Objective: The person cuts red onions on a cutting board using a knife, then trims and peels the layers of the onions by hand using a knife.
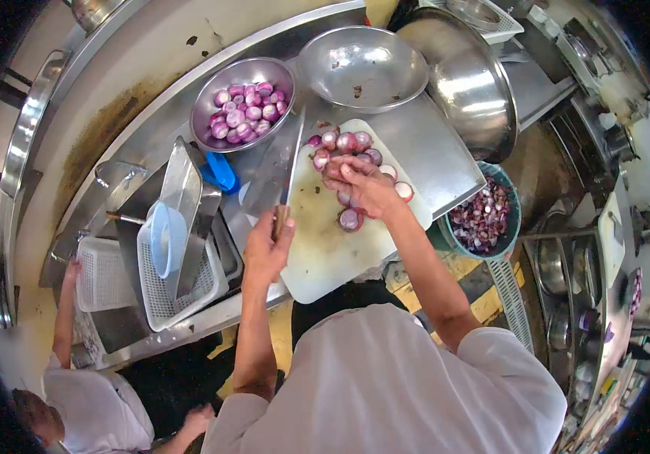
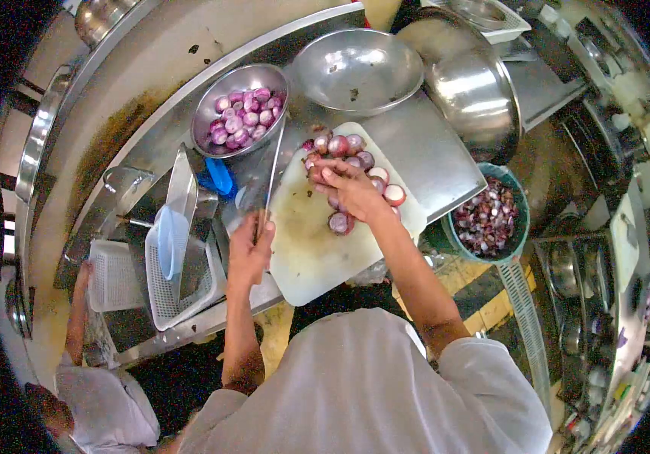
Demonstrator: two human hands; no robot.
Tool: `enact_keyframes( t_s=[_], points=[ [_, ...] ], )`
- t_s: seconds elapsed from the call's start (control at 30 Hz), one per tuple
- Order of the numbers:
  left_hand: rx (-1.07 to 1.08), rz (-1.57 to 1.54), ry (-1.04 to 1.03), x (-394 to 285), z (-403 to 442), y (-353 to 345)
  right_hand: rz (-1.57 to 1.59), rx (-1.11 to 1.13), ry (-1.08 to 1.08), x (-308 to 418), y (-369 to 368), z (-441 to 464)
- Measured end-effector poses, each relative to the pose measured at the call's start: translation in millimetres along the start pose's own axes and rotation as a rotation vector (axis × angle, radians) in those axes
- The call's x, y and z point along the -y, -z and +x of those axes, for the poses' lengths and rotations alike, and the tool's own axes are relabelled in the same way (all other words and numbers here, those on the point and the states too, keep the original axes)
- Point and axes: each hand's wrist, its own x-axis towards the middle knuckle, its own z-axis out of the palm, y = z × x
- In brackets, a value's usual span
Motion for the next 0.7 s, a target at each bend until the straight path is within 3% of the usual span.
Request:
enact_keyframes(
  t_s=[0.27, 0.7],
  points=[
    [0.262, -0.070, 0.066, -26, -39, -8, -0.060, 0.012, 0.029, 5, -3, -4],
    [0.329, -0.104, 0.153, -38, -58, -19, -0.180, -0.036, 0.081, 19, -7, -18]
  ],
)
